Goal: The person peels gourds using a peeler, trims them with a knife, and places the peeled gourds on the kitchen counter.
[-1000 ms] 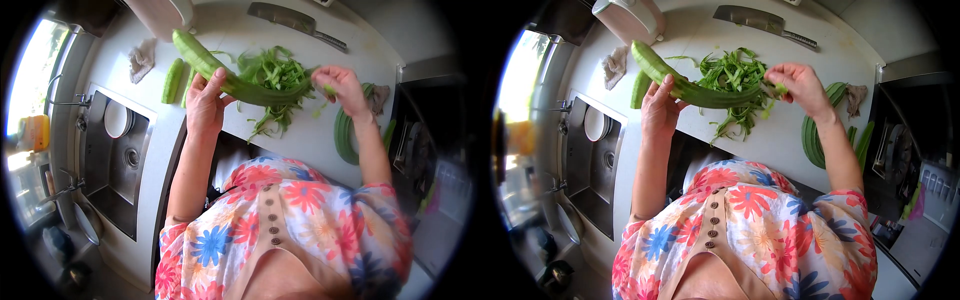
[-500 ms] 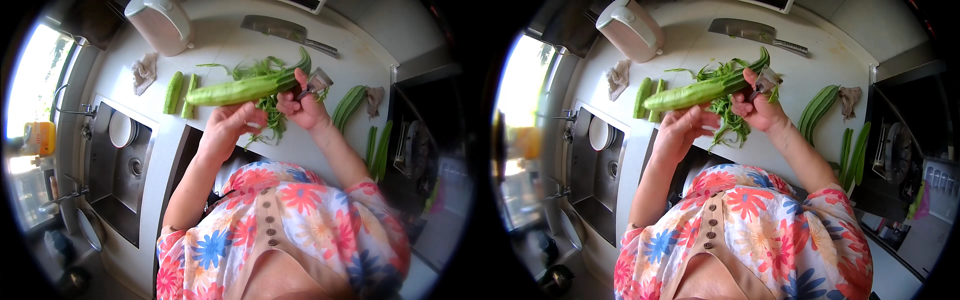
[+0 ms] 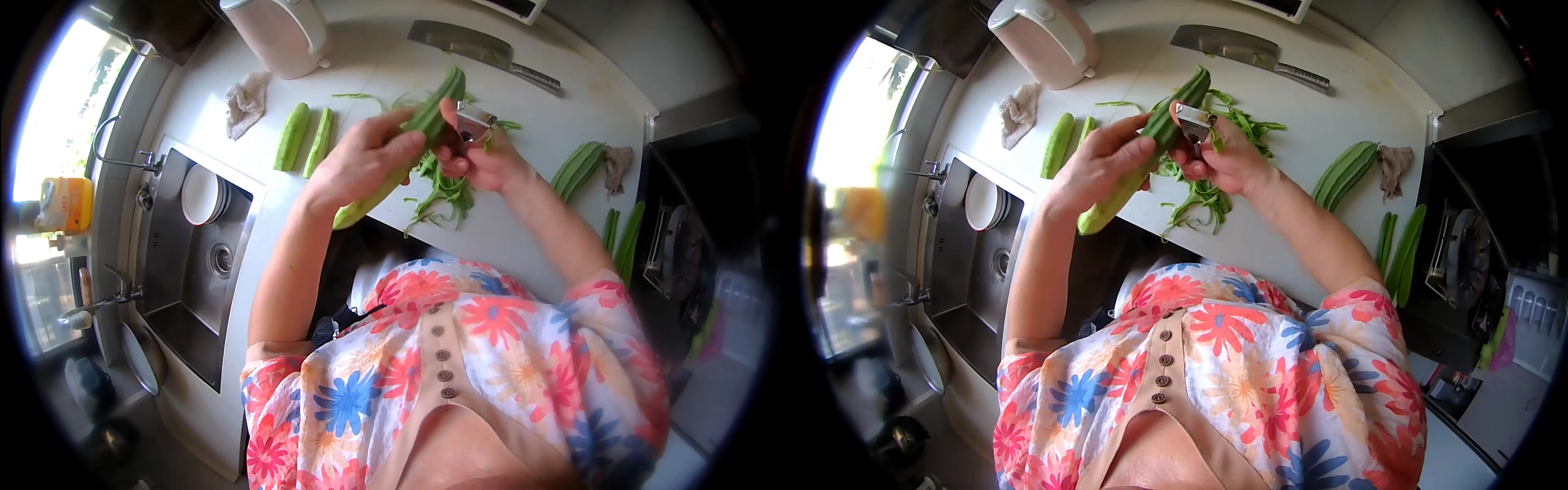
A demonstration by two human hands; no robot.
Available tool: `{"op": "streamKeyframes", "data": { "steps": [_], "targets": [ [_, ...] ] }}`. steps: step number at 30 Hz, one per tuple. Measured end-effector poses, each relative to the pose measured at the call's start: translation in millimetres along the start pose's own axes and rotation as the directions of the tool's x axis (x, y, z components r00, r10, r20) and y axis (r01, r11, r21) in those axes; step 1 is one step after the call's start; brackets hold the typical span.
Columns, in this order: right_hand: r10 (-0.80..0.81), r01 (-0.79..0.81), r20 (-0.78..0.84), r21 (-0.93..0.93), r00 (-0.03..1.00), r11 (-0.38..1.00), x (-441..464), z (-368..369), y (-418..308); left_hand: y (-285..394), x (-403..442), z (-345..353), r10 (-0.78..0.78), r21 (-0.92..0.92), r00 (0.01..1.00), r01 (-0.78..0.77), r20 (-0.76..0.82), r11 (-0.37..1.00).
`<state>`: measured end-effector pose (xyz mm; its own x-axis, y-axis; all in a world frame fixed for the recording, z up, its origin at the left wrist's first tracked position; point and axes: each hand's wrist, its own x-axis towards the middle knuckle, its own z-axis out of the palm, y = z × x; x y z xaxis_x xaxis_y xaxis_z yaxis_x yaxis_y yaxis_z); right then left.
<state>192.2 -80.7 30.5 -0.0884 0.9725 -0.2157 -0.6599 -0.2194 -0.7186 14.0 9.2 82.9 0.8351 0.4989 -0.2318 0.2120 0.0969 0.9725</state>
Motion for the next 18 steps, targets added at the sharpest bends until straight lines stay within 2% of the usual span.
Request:
{"op": "streamKeyframes", "data": {
  "steps": [2, 3, 4, 6, 7, 8, 9, 10, 11, 12, 14, 18],
  "targets": [
    [-0.071, 0.09, 0.136, -0.137, 0.988, 0.987, 0, -17, -10, -15, 1, -10, -0.082, -0.315, 0.996, 0.084, 0.018, 0.945],
    [0.002, 0.005, 0.033, -0.221, 0.999, 0.975, -1, -16, -24, -20, 1, -14, -0.094, -0.441, 0.995, 0.102, 0.04, 0.891],
    [-0.067, 0.078, 0.043, -0.339, 0.997, 0.938, 1, -19, -26, -25, 1, -16, -0.103, -0.561, 0.993, 0.118, 0.059, 0.82],
    [-0.199, 0.212, 0.085, -0.553, 0.976, 0.806, 3, -23, -27, -38, 6, -16, -0.133, -0.663, 0.99, 0.128, 0.044, 0.738],
    [-0.237, 0.224, 0.062, -0.614, 0.97, 0.757, 6, -21, -23, -41, 9, -15, -0.125, -0.731, 0.991, 0.126, 0.056, 0.671],
    [-0.357, 0.321, 0.131, -0.773, 0.925, 0.547, 9, -17, -22, -43, 13, -14, -0.117, -0.791, 0.991, 0.127, 0.07, 0.598],
    [-0.45, 0.383, 0.228, -0.876, 0.864, 0.292, 13, -11, -22, -44, 16, -14, -0.136, -0.79, 0.988, 0.145, 0.079, 0.596],
    [-0.505, 0.406, 0.344, -0.914, 0.791, 0.013, 17, -6, -23, -45, 18, -13, -0.156, -0.805, 0.985, 0.149, 0.071, 0.574],
    [-0.539, 0.387, 0.431, -0.9, 0.723, -0.2, 22, -2, -23, -46, 19, -13, -0.175, -0.82, 0.983, 0.151, 0.063, 0.552],
    [-0.519, 0.382, 0.476, -0.879, 0.71, -0.285, 23, 3, -25, -46, 20, -12, -0.196, -0.835, 0.979, 0.151, 0.054, 0.529],
    [-0.463, 0.368, 0.561, -0.817, 0.686, -0.444, 23, 13, -28, -45, 22, -8, -0.248, -0.809, 0.968, 0.177, 0.041, 0.56],
    [-0.408, 0.429, 0.612, -0.78, 0.678, -0.456, 33, 16, -26, -47, 23, -6, -0.326, -0.713, 0.945, 0.217, -0.018, 0.667]
  ]
}}
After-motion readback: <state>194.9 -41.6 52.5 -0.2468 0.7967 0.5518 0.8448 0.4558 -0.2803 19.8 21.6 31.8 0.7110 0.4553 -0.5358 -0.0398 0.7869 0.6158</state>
